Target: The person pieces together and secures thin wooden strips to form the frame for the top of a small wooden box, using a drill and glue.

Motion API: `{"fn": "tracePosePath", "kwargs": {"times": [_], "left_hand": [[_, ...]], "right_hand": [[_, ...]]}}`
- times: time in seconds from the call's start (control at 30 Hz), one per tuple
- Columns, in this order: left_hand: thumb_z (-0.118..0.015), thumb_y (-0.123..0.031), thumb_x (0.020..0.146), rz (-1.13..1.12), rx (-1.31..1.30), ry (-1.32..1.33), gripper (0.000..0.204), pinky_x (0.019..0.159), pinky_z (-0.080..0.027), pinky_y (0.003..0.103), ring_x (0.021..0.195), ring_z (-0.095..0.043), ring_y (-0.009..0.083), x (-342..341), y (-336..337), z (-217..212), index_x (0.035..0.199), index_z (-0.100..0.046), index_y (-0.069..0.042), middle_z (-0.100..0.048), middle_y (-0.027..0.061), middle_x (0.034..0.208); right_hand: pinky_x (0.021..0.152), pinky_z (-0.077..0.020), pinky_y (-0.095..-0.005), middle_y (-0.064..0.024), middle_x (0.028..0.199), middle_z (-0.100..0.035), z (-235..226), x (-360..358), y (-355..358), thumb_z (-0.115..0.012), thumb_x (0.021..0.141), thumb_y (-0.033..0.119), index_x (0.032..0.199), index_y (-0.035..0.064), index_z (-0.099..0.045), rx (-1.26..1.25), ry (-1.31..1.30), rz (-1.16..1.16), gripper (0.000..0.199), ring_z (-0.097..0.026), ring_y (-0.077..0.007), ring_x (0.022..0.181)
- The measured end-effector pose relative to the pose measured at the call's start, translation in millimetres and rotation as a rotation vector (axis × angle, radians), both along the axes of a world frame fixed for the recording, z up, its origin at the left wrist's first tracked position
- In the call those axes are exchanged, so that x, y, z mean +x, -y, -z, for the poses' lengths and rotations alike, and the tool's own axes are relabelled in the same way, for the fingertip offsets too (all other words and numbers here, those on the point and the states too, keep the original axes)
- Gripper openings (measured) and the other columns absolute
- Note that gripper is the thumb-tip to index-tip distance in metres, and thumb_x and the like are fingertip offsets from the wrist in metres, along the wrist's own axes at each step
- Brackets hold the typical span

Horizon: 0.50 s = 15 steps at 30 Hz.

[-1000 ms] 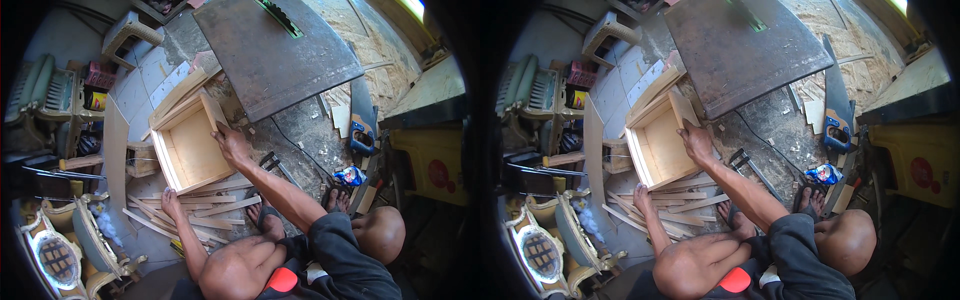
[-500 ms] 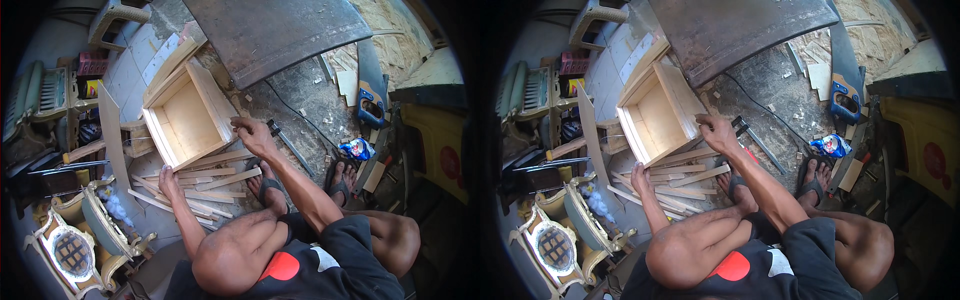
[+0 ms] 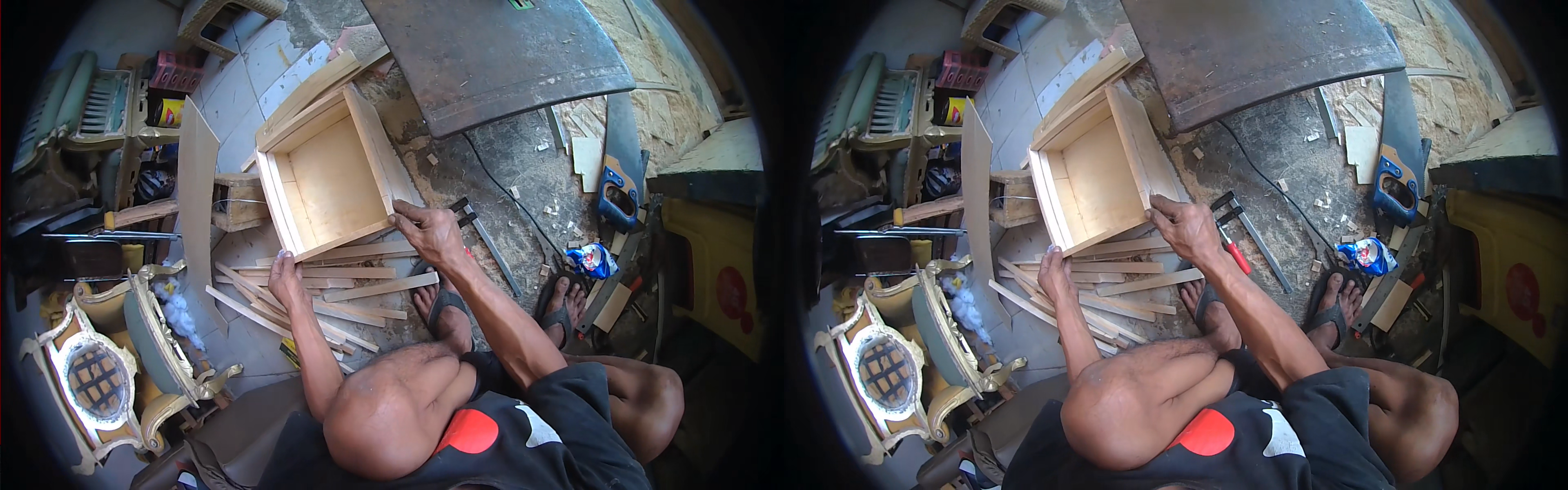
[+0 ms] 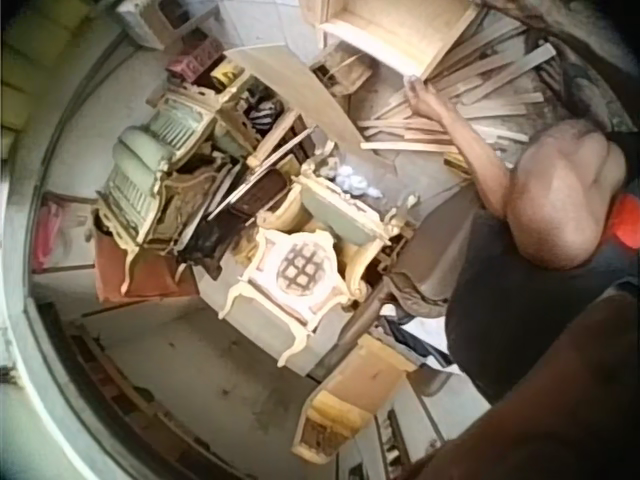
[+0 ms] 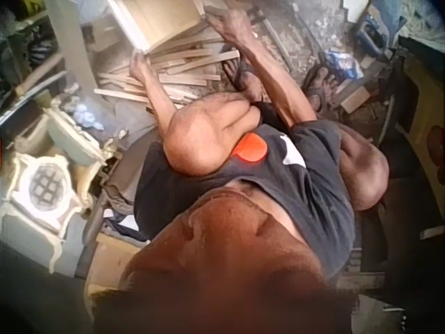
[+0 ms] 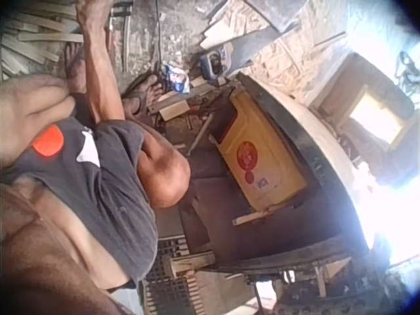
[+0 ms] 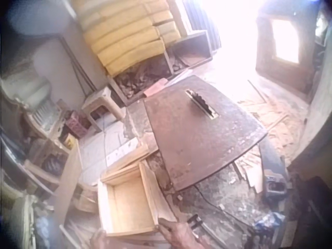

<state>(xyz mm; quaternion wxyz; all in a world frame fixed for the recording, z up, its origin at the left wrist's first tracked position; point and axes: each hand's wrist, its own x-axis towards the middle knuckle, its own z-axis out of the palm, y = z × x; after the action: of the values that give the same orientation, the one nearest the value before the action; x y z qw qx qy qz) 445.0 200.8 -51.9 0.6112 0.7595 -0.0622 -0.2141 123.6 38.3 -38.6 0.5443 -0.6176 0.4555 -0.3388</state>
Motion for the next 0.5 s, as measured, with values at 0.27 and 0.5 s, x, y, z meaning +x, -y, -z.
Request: {"fn": "tracePosePath", "kwargs": {"times": [0.27, 0.5], "left_hand": [[-0.07, -0.01, 0.1, 0.051, 0.038, 0.056, 0.043, 0.103, -0.052, 0.04, 0.118, -0.064, 0.0207, -6.2, 0.2, 1.9, 0.139, -0.058, 0.007, -0.065, 0.013, 0.131], [-0.069, -0.011, 0.101, 0.134, -0.012, 0.021, 0.048, 0.106, -0.051, 0.039, 0.12, -0.062, 0.0209, 0.6, -12.0, -0.9, 0.143, -0.054, 0.006, -0.063, 0.0117, 0.134]], "right_hand": [[0.081, -0.0605, -0.0423, -0.0185, 0.103, -0.074, -2.7, 1.2, -8.0, -0.073, 0.094, 0.029, 0.117, 0.0123, -0.077, 0.023, -0.03, 0.047, 0.029, -0.074, -0.0385, 0.093], [0.078, -0.0604, -0.0396, -0.0208, 0.102, -0.075, -8.8, 3.9, -11.0, -0.074, 0.095, 0.03, 0.122, 0.0094, -0.075, -0.006, -0.089, 0.046, 0.034, -0.076, -0.0355, 0.091]]}}
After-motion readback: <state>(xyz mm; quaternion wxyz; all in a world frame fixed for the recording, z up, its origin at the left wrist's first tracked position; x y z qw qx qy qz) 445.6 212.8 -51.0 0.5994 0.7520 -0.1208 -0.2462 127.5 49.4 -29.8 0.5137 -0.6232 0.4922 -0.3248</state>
